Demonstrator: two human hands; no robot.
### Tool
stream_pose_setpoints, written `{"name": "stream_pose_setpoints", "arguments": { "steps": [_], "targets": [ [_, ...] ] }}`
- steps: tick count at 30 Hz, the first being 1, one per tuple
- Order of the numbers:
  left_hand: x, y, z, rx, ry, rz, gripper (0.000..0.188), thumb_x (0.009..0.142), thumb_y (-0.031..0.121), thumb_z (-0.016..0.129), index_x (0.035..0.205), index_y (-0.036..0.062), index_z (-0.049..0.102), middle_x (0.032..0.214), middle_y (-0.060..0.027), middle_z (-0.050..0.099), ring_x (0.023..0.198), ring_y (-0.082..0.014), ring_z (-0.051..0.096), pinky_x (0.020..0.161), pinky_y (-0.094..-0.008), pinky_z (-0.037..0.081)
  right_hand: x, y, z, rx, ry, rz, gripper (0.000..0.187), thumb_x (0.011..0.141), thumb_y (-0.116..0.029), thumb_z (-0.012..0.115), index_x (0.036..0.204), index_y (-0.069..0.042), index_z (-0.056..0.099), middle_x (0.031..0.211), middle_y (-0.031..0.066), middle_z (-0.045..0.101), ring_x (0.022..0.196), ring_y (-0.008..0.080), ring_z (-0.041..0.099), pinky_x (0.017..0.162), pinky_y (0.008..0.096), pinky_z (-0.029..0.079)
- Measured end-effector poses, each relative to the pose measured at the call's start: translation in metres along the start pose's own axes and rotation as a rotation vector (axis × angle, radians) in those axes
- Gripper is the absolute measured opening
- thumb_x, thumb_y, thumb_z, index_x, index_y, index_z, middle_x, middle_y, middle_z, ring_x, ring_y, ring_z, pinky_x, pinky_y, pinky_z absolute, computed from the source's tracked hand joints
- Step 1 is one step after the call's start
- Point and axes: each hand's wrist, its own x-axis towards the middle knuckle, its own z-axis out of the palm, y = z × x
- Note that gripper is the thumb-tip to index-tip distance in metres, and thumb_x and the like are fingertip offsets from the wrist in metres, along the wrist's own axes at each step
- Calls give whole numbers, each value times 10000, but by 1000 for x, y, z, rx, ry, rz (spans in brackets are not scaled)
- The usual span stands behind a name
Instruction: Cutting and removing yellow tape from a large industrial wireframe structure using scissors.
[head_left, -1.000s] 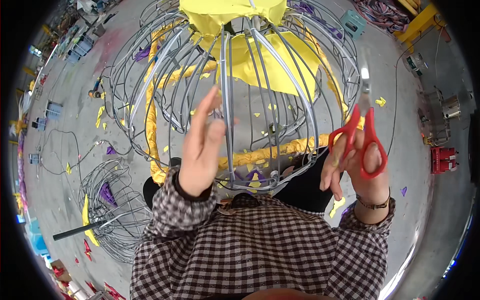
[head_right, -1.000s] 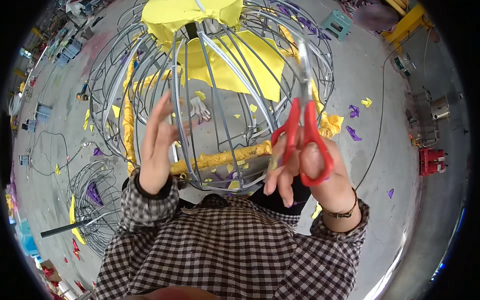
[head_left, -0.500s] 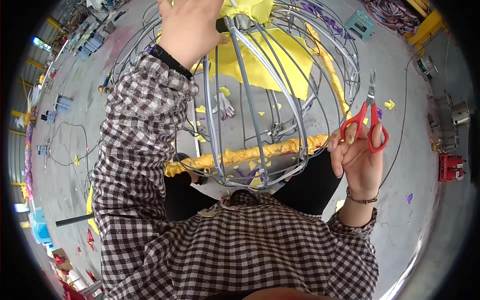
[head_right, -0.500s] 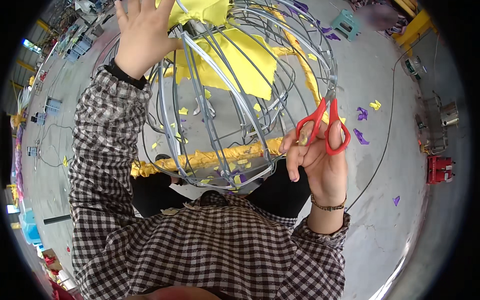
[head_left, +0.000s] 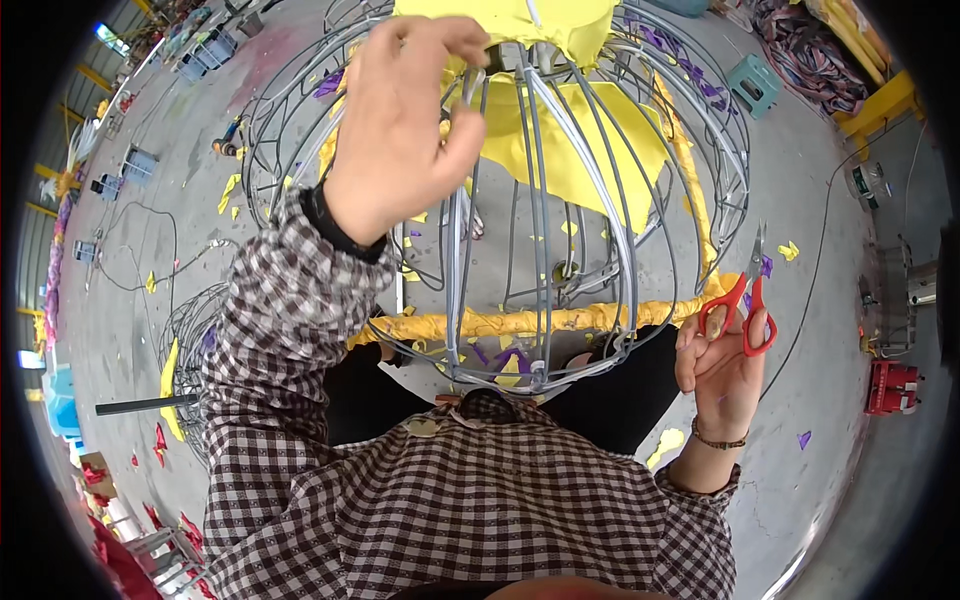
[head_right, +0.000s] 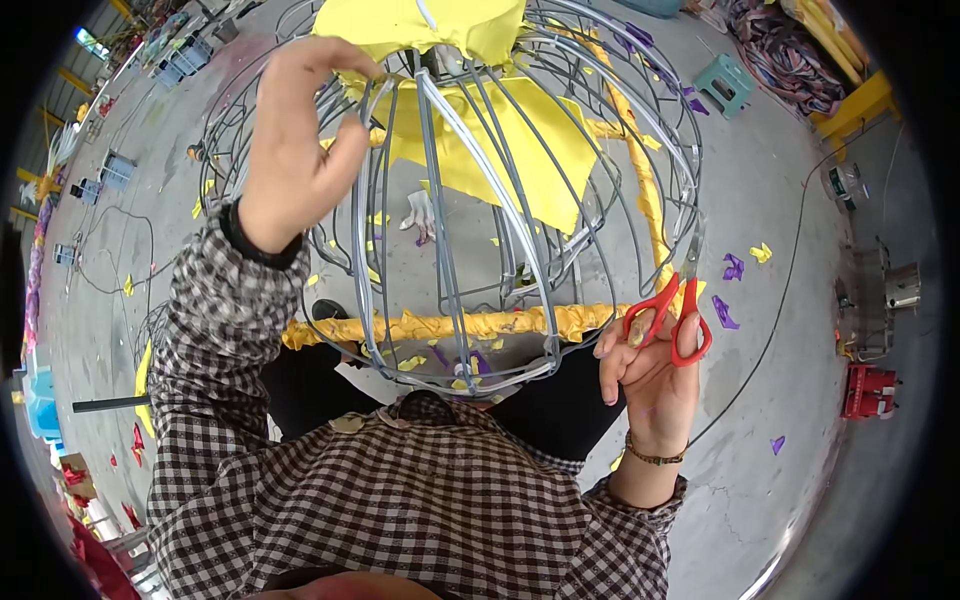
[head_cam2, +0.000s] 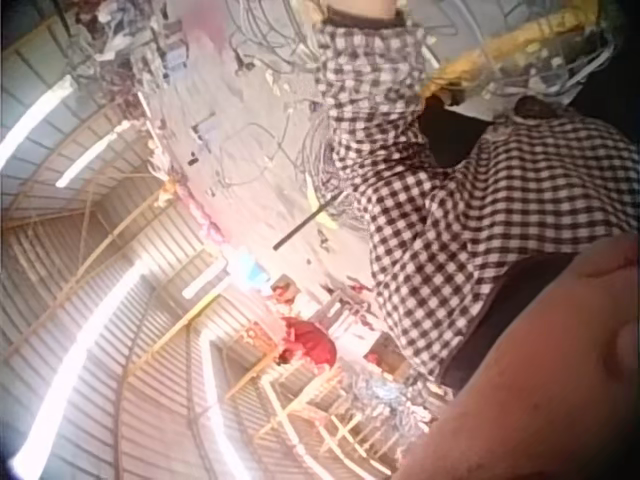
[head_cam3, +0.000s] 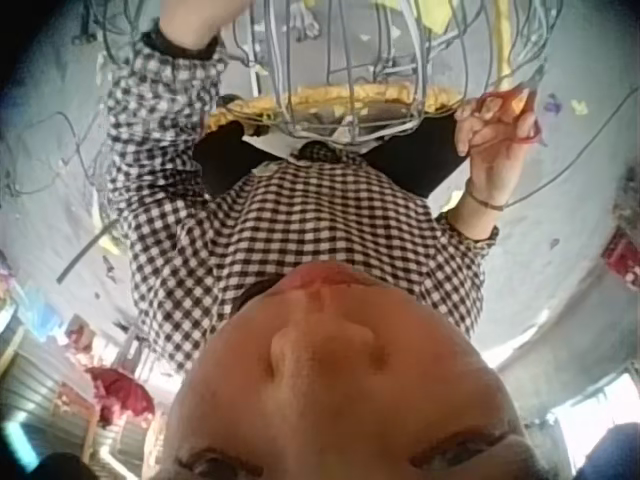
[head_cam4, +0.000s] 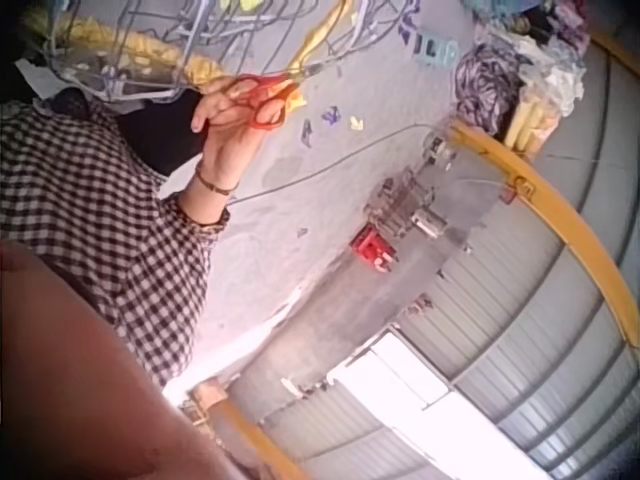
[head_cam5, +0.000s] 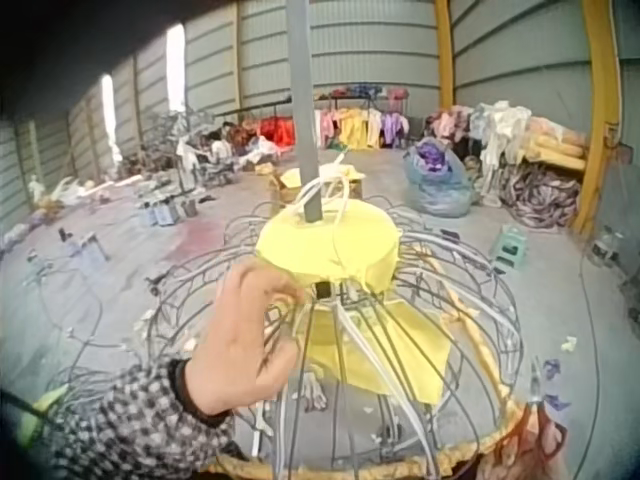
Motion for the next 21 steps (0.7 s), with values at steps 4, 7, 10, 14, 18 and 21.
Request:
{"name": "stream_pose_setpoints", "arguments": {
  "steps": [4, 7, 10, 14, 18, 21],
  "targets": [
    [-14, 6, 2, 144, -186, 110, 565, 766, 126, 546, 1323, 87, 460, 1296, -65, 606, 1305, -327, 415, 1111, -561, 217, 5, 5, 6, 9, 14, 26, 576, 1050, -539, 246, 927, -49, 523, 836, 219, 622, 469, 203, 548, 411, 258, 426],
    [-12, 8, 6, 276, -173, 142, 568, 780, 182, 540, 1338, 111, 458, 1247, -6, 647, 1276, -309, 436, 1061, -562, 243, 7, 5, 6, 17, 10, 34, 575, 1050, -538, 245, 930, -50, 523, 834, 219, 623, 473, 202, 550, 414, 258, 425],
    [-9, 10, 10, 253, -151, 167, 600, 770, 210, 562, 1354, 120, 456, 1124, -40, 679, 1220, -342, 469, 1033, -563, 255, 5, 6, 4, 23, -17, 38, 572, 1052, -535, 242, 936, -50, 524, 835, 218, 625, 473, 201, 549, 418, 257, 427],
    [-4, 19, 11, 301, -171, 161, 564, 798, 187, 592, 1340, 105, 461, 1075, -68, 670, 1132, -323, 515, 988, -505, 325, 3, 6, 3, 20, 14, 45, 570, 1055, -527, 237, 940, -49, 525, 837, 218, 630, 472, 201, 545, 430, 256, 431],
    [0, 24, 15, 376, -191, 171, 568, 803, 155, 577, 1353, 106, 445, 1134, -61, 660, 1117, -292, 519, 956, -448, 349, 0, 7, 3, 5, -5, 42, 569, 1054, -529, 240, 948, -49, 526, 841, 221, 633, 472, 202, 544, 446, 261, 438],
    [10, 33, 3, 296, -357, 7, 728, 761, 201, 638, 1430, 147, 358, 1304, -79, 504, 1244, -323, 393, 1022, -489, 287, -2, 10, 3, -2, -33, 54, 562, 1056, -521, 238, 952, -50, 525, 849, 225, 636, 470, 203, 541, 459, 270, 444]
  ]
}}
